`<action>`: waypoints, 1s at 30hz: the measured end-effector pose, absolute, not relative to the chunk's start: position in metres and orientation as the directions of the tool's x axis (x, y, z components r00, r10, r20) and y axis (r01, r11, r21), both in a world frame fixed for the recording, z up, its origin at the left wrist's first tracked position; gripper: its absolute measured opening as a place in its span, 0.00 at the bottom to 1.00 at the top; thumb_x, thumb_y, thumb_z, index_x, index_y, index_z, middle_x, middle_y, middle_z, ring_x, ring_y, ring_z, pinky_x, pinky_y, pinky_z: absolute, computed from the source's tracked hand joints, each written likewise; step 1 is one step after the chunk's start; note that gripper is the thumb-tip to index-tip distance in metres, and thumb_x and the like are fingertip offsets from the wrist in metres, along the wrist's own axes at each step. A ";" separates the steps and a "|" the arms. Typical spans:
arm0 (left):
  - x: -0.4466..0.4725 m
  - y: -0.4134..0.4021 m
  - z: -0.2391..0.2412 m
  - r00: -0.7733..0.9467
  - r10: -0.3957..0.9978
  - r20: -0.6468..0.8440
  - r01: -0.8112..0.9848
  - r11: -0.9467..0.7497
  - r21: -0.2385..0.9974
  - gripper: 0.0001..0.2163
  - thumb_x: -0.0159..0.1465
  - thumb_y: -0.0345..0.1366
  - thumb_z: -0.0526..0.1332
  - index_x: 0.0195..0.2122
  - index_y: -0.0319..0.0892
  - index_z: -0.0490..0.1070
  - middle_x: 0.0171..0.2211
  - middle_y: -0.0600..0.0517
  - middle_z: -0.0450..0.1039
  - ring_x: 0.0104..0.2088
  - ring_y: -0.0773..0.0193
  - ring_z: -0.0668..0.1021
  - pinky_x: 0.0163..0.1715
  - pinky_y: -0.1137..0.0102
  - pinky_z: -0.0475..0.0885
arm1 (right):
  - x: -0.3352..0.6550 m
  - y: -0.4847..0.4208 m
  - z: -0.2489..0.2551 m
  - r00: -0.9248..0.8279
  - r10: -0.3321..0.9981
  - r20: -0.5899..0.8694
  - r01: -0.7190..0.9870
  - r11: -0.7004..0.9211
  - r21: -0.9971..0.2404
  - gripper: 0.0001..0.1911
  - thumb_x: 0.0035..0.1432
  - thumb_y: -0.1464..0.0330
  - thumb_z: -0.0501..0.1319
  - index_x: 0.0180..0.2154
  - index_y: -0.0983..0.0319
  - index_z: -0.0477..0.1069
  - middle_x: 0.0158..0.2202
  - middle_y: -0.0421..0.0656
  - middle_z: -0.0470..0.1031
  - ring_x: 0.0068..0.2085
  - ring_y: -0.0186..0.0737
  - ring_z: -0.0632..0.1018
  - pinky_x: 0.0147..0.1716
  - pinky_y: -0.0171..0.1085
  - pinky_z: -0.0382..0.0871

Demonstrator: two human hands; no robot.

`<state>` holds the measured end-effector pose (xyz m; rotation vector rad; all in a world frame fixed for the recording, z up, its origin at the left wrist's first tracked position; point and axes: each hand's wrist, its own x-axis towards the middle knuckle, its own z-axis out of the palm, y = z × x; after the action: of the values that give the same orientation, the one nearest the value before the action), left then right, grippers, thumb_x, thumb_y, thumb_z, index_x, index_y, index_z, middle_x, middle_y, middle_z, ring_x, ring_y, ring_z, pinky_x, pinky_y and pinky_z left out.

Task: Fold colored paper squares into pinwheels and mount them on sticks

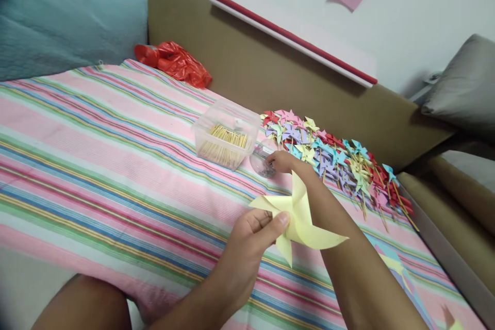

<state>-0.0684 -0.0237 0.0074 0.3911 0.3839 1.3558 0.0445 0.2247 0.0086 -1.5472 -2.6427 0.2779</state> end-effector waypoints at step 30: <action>-0.059 -0.018 -0.009 0.123 0.988 -0.094 -0.871 0.153 0.467 0.16 0.57 0.45 0.73 0.32 0.35 0.78 0.30 0.48 0.77 0.31 0.66 0.74 0.35 0.71 0.67 | 0.014 0.235 0.017 -0.241 0.902 -0.358 0.849 0.375 0.373 0.15 0.67 0.62 0.62 0.52 0.62 0.72 0.53 0.47 0.75 0.49 0.44 0.78 0.47 0.47 0.76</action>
<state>-0.0588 -0.0183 -0.0088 0.3317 0.4268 1.3923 0.0144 0.2348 0.0171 -2.1212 -2.9951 -0.1931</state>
